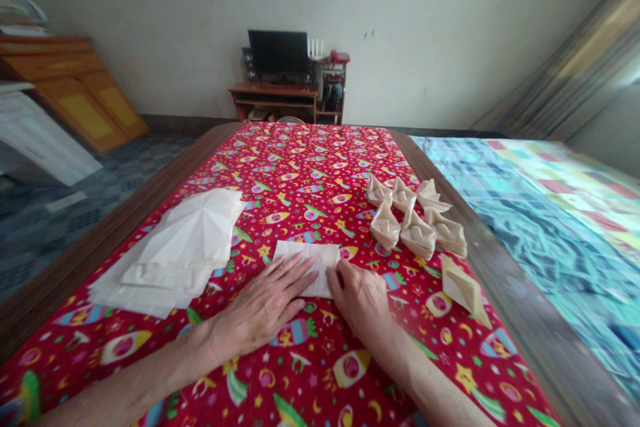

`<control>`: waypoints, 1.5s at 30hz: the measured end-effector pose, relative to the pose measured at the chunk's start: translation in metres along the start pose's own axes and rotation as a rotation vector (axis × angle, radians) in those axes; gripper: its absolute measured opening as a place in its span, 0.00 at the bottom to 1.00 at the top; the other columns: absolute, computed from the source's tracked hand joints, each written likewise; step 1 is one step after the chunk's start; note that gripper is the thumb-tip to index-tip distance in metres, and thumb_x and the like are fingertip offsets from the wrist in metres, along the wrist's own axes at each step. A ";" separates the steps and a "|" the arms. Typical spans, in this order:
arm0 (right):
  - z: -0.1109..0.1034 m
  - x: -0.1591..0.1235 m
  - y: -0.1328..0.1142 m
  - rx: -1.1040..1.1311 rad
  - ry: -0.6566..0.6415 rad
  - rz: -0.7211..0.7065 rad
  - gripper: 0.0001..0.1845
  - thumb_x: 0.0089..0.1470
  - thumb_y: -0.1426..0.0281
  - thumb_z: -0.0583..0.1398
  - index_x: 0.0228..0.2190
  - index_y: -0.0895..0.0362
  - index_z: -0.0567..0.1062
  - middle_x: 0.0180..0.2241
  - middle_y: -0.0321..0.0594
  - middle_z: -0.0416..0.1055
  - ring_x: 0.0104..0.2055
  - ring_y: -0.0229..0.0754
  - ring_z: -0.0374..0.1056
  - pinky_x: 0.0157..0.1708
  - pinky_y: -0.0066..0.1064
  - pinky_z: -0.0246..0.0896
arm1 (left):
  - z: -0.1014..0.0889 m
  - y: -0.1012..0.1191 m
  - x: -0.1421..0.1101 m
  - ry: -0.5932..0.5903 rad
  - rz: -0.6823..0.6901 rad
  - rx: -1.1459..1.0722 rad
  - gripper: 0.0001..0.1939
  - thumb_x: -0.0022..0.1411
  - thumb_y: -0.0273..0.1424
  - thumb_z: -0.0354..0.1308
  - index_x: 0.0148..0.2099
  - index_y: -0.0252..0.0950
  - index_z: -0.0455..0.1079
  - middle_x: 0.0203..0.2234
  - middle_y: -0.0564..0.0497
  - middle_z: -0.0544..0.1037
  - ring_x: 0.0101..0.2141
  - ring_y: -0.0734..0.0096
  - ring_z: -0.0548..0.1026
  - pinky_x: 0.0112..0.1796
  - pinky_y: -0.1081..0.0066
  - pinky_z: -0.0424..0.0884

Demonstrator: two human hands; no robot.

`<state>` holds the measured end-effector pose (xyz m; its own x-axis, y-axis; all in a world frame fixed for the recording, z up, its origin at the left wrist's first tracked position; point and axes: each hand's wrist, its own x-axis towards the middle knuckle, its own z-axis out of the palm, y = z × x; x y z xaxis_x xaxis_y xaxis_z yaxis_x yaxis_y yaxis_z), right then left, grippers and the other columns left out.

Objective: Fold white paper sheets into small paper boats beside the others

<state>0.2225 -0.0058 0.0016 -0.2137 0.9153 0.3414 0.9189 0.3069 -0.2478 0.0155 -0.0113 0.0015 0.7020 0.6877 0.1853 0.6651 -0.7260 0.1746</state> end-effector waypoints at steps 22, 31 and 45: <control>0.003 -0.001 0.001 -0.018 0.011 -0.007 0.20 0.60 0.62 0.50 0.20 0.56 0.67 0.16 0.35 0.68 0.17 0.34 0.63 0.20 0.27 0.41 | 0.000 0.000 0.000 0.005 0.000 -0.003 0.23 0.69 0.36 0.43 0.64 0.40 0.52 0.64 0.51 0.54 0.63 0.62 0.50 0.61 0.56 0.50; -0.002 -0.014 -0.002 -0.128 0.201 -0.166 0.19 0.60 0.71 0.50 0.52 0.60 0.66 0.45 0.48 0.73 0.45 0.46 0.69 0.38 0.33 0.63 | 0.000 0.000 -0.001 -0.006 -0.003 -0.017 0.22 0.69 0.36 0.42 0.63 0.40 0.53 0.63 0.51 0.56 0.64 0.62 0.48 0.61 0.56 0.51; 0.003 -0.040 -0.015 -0.060 -0.146 -0.508 0.40 0.60 0.54 0.50 0.63 0.68 0.47 0.64 0.55 0.42 0.66 0.51 0.38 0.60 0.43 0.53 | -0.002 0.000 -0.005 -0.001 0.021 0.050 0.26 0.69 0.39 0.40 0.66 0.35 0.47 0.65 0.48 0.51 0.64 0.66 0.47 0.62 0.62 0.46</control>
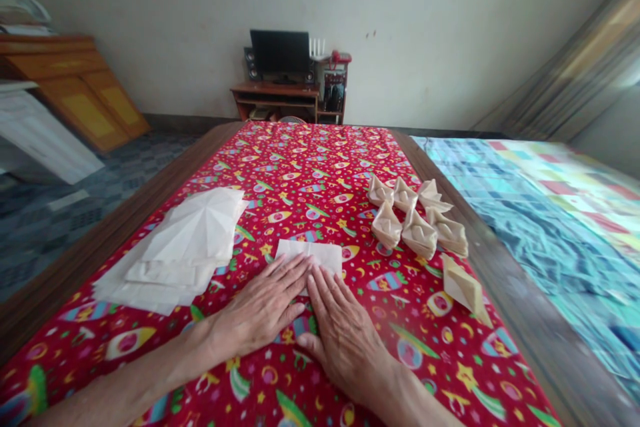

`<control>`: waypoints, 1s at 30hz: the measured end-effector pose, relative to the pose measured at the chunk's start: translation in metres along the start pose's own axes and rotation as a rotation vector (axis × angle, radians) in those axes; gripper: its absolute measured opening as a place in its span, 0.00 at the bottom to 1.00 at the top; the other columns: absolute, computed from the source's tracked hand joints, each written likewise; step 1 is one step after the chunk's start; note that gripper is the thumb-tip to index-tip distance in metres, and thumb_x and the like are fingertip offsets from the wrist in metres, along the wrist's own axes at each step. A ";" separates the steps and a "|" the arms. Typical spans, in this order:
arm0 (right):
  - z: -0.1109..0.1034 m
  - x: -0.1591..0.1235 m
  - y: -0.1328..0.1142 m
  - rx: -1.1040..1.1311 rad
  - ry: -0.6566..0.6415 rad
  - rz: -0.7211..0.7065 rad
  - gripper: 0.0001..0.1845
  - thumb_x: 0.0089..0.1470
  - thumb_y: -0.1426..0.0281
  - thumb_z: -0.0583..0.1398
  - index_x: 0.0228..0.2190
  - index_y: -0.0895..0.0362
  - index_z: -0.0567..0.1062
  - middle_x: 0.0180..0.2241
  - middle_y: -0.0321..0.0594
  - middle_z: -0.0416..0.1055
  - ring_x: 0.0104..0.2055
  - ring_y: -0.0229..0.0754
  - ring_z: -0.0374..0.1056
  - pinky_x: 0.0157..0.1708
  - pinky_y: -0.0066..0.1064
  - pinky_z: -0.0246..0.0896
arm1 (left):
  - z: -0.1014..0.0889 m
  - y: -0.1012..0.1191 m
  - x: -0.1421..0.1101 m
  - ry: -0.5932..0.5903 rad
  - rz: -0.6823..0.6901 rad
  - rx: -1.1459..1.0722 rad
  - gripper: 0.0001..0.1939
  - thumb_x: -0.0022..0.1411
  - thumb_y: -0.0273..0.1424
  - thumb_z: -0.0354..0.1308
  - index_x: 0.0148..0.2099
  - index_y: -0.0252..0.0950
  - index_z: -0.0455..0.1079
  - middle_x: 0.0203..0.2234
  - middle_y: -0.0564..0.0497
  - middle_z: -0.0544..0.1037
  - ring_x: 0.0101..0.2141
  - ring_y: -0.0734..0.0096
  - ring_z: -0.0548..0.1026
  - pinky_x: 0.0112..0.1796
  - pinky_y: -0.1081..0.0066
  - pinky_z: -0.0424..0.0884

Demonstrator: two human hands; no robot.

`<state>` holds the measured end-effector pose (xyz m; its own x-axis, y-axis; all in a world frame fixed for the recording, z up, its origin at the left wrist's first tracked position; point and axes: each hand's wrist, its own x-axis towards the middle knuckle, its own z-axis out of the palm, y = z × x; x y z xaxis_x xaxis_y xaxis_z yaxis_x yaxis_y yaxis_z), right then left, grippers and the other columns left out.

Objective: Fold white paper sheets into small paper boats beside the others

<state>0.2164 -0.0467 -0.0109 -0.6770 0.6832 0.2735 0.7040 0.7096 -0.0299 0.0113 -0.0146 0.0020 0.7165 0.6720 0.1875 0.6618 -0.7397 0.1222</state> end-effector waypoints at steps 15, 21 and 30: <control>-0.005 -0.032 0.017 -0.006 -0.036 0.019 0.36 0.61 0.62 0.52 0.64 0.60 0.43 0.64 0.47 0.46 0.65 0.50 0.44 0.59 0.47 0.53 | -0.014 -0.011 -0.056 -0.058 -0.009 0.112 0.25 0.70 0.37 0.41 0.66 0.39 0.47 0.64 0.53 0.52 0.63 0.68 0.50 0.61 0.59 0.46; -0.008 -0.029 0.011 -0.049 0.016 0.033 0.32 0.60 0.64 0.53 0.62 0.63 0.53 0.62 0.49 0.51 0.63 0.50 0.49 0.58 0.46 0.55 | -0.018 0.002 -0.050 -0.057 -0.013 0.133 0.25 0.70 0.38 0.41 0.64 0.33 0.52 0.62 0.46 0.56 0.62 0.63 0.53 0.60 0.57 0.49; -0.014 -0.023 0.007 -0.084 0.020 0.068 0.24 0.62 0.68 0.50 0.57 0.64 0.63 0.58 0.47 0.59 0.60 0.49 0.56 0.57 0.49 0.57 | 0.003 -0.001 0.012 -0.022 0.053 -0.023 0.25 0.70 0.39 0.38 0.64 0.34 0.53 0.63 0.48 0.55 0.63 0.67 0.50 0.61 0.62 0.46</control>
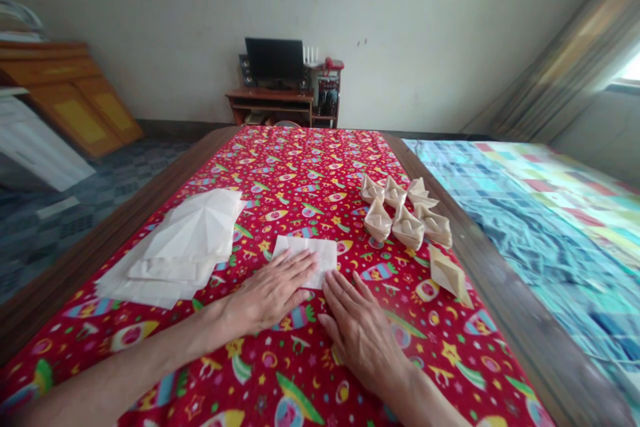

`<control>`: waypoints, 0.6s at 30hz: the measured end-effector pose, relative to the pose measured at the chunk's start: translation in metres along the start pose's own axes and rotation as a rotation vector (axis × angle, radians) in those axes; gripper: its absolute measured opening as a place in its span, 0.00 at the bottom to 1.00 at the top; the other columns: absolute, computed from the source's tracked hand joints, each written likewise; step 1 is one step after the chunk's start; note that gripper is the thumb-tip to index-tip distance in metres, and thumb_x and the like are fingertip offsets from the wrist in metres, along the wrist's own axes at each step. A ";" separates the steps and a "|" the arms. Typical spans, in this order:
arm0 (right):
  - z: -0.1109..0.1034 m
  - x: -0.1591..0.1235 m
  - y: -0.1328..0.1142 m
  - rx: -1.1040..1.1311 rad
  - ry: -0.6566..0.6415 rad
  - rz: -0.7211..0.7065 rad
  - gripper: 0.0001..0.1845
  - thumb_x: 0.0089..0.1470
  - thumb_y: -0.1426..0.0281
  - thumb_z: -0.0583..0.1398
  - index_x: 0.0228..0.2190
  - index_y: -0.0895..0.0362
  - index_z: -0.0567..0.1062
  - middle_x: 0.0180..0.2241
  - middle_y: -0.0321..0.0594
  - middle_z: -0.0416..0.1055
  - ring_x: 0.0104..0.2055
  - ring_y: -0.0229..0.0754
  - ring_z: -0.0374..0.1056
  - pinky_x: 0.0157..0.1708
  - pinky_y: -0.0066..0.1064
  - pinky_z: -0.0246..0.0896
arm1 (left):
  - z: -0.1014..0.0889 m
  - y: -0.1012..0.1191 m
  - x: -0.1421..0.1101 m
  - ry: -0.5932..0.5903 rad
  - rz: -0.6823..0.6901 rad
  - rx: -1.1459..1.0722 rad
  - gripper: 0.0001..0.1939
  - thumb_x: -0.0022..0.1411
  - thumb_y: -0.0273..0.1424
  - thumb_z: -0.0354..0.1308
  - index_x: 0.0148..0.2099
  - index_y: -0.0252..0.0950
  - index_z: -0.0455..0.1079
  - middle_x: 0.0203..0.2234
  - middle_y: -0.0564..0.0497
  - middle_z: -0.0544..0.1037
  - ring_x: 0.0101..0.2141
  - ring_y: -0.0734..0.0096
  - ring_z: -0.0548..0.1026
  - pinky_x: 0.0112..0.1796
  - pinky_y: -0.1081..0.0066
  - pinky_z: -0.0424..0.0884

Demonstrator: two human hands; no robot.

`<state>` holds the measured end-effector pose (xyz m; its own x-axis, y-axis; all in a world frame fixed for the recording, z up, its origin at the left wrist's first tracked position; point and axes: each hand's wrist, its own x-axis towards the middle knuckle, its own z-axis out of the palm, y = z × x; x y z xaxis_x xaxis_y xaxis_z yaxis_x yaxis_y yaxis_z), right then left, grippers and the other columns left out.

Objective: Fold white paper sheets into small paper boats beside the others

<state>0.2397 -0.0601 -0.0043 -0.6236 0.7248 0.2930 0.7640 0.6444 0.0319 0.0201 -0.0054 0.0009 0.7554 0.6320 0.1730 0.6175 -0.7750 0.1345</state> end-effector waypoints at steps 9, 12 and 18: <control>0.001 0.007 0.002 0.048 0.127 0.032 0.19 0.62 0.71 0.51 0.52 0.61 0.68 0.52 0.48 0.68 0.54 0.48 0.65 0.56 0.49 0.58 | -0.007 -0.037 0.006 -0.060 -0.145 0.029 0.25 0.71 0.39 0.34 0.65 0.34 0.50 0.64 0.49 0.51 0.64 0.68 0.48 0.61 0.61 0.44; 0.001 0.019 -0.003 0.030 0.127 -0.019 0.17 0.62 0.70 0.51 0.50 0.60 0.69 0.50 0.48 0.70 0.53 0.48 0.66 0.56 0.50 0.57 | -0.011 -0.040 -0.003 -0.067 -0.129 0.034 0.25 0.71 0.39 0.35 0.65 0.35 0.51 0.64 0.50 0.51 0.64 0.69 0.47 0.62 0.62 0.43; 0.010 0.053 -0.027 -0.074 0.123 -0.160 0.19 0.56 0.77 0.53 0.49 0.66 0.69 0.49 0.55 0.70 0.52 0.51 0.65 0.53 0.45 0.59 | -0.014 -0.046 -0.019 -0.049 -0.094 0.055 0.27 0.69 0.42 0.37 0.64 0.33 0.52 0.64 0.46 0.53 0.64 0.67 0.48 0.61 0.62 0.46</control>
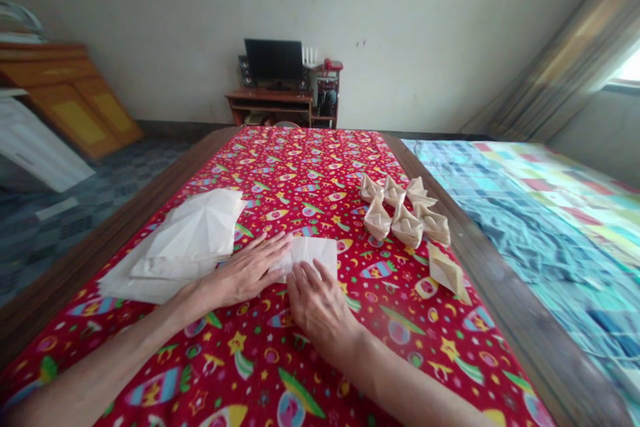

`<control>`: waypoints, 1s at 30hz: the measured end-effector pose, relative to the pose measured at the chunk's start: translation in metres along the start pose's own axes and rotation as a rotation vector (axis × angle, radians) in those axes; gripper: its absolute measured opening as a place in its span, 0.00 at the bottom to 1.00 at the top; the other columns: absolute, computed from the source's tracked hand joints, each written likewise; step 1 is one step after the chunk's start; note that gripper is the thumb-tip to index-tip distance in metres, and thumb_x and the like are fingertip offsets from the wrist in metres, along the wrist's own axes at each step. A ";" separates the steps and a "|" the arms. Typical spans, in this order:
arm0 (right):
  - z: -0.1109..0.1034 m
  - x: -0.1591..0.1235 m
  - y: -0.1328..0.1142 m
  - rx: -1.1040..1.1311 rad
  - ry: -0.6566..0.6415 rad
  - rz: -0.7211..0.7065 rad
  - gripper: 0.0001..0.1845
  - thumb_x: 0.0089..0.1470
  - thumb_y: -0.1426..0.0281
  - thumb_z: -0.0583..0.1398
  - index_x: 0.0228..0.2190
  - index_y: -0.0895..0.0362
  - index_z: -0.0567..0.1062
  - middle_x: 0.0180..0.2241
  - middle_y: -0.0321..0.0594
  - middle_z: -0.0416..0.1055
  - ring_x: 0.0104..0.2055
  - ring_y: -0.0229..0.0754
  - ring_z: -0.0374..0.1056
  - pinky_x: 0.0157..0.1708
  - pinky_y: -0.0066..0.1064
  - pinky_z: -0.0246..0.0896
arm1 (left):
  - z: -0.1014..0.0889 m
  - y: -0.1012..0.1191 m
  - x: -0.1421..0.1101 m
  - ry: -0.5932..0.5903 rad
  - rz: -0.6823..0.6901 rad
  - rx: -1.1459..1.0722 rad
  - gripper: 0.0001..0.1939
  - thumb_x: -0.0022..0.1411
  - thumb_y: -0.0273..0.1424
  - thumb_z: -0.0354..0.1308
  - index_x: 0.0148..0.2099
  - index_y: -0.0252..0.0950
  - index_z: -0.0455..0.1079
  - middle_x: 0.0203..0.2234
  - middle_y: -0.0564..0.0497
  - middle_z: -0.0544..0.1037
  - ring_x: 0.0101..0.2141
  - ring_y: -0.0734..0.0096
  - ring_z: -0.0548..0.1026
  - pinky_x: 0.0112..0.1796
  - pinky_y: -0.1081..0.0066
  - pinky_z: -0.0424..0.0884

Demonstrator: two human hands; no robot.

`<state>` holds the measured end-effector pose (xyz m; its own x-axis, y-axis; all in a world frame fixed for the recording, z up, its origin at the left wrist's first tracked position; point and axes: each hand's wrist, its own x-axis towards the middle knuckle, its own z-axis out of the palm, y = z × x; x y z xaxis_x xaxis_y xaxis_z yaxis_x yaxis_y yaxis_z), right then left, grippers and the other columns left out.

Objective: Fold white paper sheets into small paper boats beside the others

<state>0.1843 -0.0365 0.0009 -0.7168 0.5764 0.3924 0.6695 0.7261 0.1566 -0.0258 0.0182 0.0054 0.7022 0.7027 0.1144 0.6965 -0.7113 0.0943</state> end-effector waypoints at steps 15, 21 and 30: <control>-0.002 0.009 0.023 0.173 0.139 0.008 0.15 0.59 0.77 0.49 0.44 0.60 0.72 0.44 0.47 0.74 0.48 0.43 0.69 0.44 0.35 0.65 | 0.004 -0.001 0.001 0.150 0.033 -0.077 0.27 0.63 0.34 0.52 0.62 0.32 0.56 0.61 0.43 0.60 0.62 0.61 0.55 0.60 0.57 0.54; 0.002 -0.003 0.042 0.392 0.193 0.022 0.14 0.61 0.75 0.50 0.40 0.53 0.74 0.45 0.39 0.75 0.51 0.39 0.68 0.55 0.43 0.55 | -0.004 -0.009 -0.006 0.259 0.154 -0.074 0.19 0.64 0.26 0.48 0.56 0.38 0.66 0.56 0.49 0.68 0.59 0.63 0.60 0.57 0.57 0.58; -0.001 -0.023 0.044 0.213 0.084 0.061 0.12 0.60 0.74 0.53 0.42 0.56 0.74 0.46 0.46 0.73 0.51 0.46 0.66 0.45 0.40 0.62 | -0.004 0.022 -0.022 0.238 0.173 -0.130 0.17 0.62 0.20 0.47 0.49 0.36 0.70 0.42 0.50 0.77 0.44 0.68 0.72 0.46 0.66 0.70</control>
<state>0.2305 -0.0183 -0.0006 -0.6513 0.5949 0.4711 0.6488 0.7586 -0.0610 -0.0269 -0.0130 0.0091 0.7438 0.5589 0.3666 0.5339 -0.8267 0.1773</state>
